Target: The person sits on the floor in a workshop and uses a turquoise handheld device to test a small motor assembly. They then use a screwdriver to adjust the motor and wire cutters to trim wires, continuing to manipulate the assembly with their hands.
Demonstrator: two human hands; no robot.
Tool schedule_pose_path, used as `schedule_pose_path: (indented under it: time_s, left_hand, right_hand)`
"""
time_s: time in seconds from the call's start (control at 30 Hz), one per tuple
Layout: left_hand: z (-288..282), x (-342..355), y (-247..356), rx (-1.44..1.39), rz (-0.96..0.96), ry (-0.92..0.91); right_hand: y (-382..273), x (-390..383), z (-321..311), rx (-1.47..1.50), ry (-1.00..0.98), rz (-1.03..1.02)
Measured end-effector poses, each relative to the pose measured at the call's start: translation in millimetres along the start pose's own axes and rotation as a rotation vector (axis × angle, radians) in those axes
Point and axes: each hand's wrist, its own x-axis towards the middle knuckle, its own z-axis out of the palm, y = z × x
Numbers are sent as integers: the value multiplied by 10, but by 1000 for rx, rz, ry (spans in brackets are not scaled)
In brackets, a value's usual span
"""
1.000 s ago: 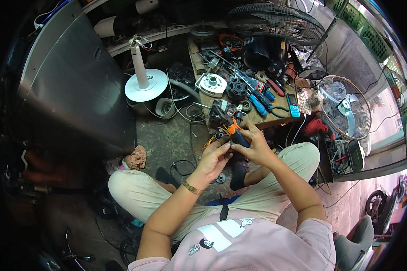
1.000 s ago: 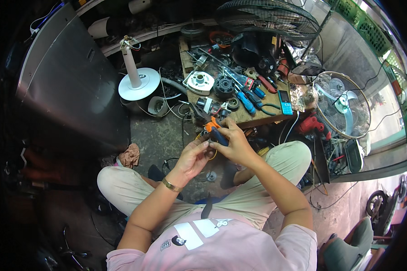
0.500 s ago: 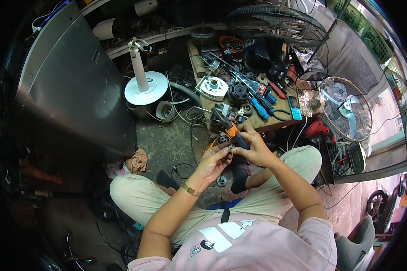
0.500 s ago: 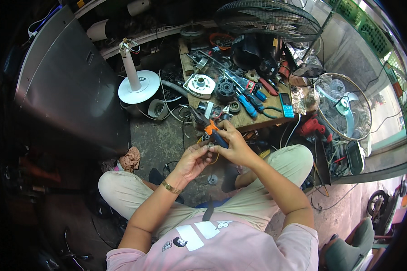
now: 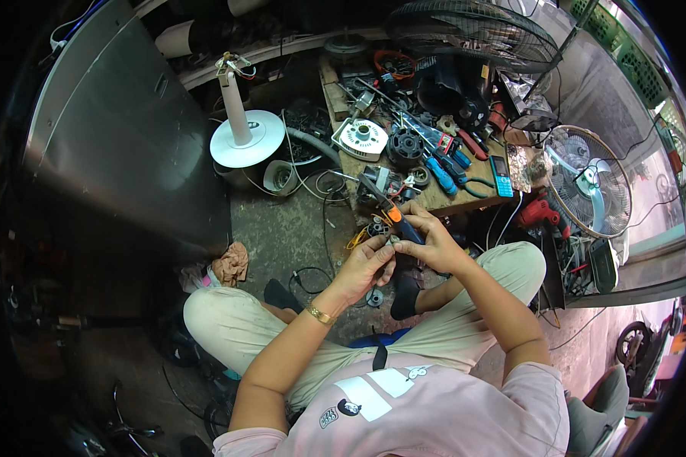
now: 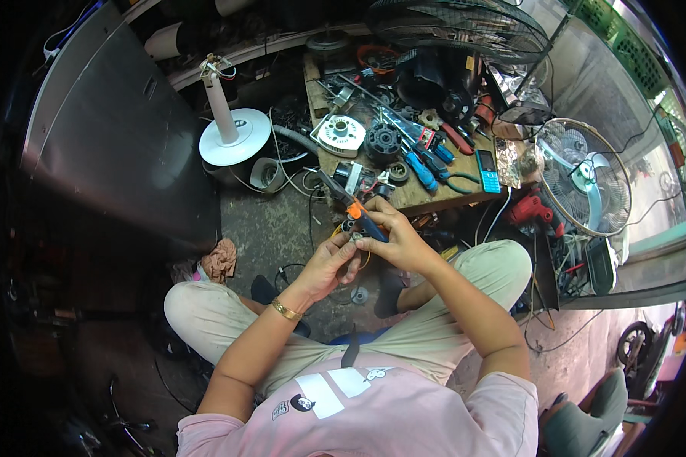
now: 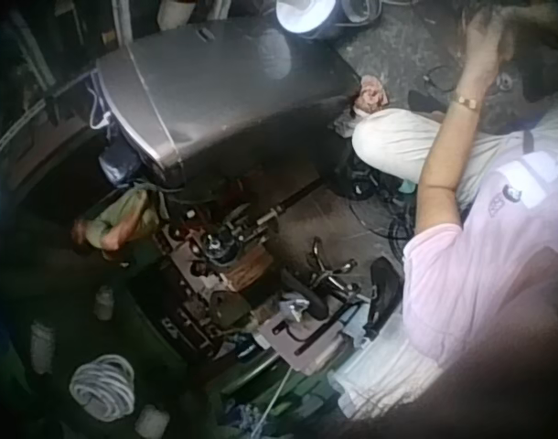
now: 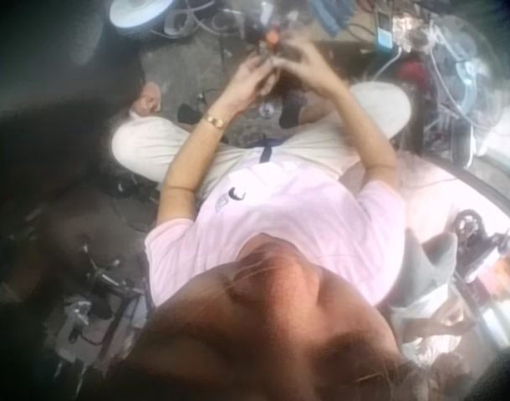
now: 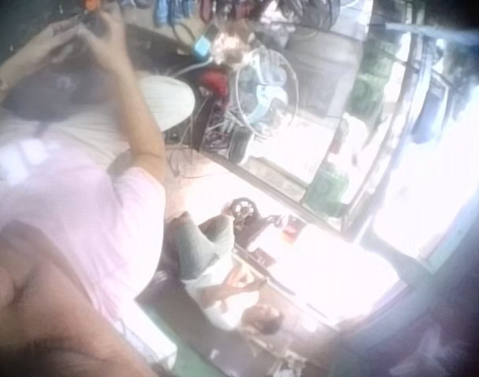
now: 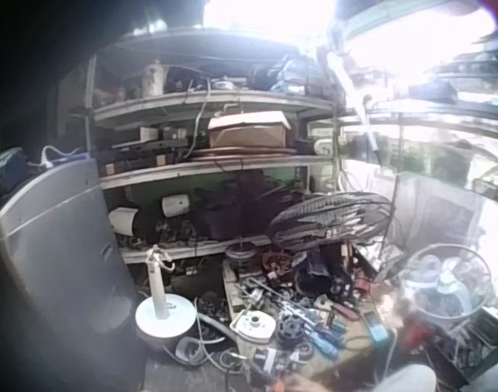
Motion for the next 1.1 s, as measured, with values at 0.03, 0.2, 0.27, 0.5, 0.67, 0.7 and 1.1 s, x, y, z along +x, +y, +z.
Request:
schedule_pose_path:
  time_s: [0.03, 0.2, 0.27, 0.5, 0.67, 0.7, 1.1]
  left_hand:
    - [10, 3, 0, 20, 5, 0]
    - [-11, 21, 3, -54, -12, -138]
    - [-16, -9, 22, -118, -95, -192]
    - [77, -106, 46, -110, -134, -191]
    - [183, -141, 126, -38, -187, -134]
    - [184, -153, 125, -72, -234, -145]
    - [204, -550, 33, -336, -327, -109]
  right_hand:
    - [-42, 9, -18, -27, 3, -22]
    - [-95, 25, -64, -61, -4, -85]
    - [-119, 23, -79, -85, -24, -105]
    - [-134, -39, -74, -188, -54, -161]
    - [-162, -95, -71, -226, -102, -167]
    - [-166, -103, -69, -230, -108, -199]
    - [-267, -176, -540, -370, 109, -148]
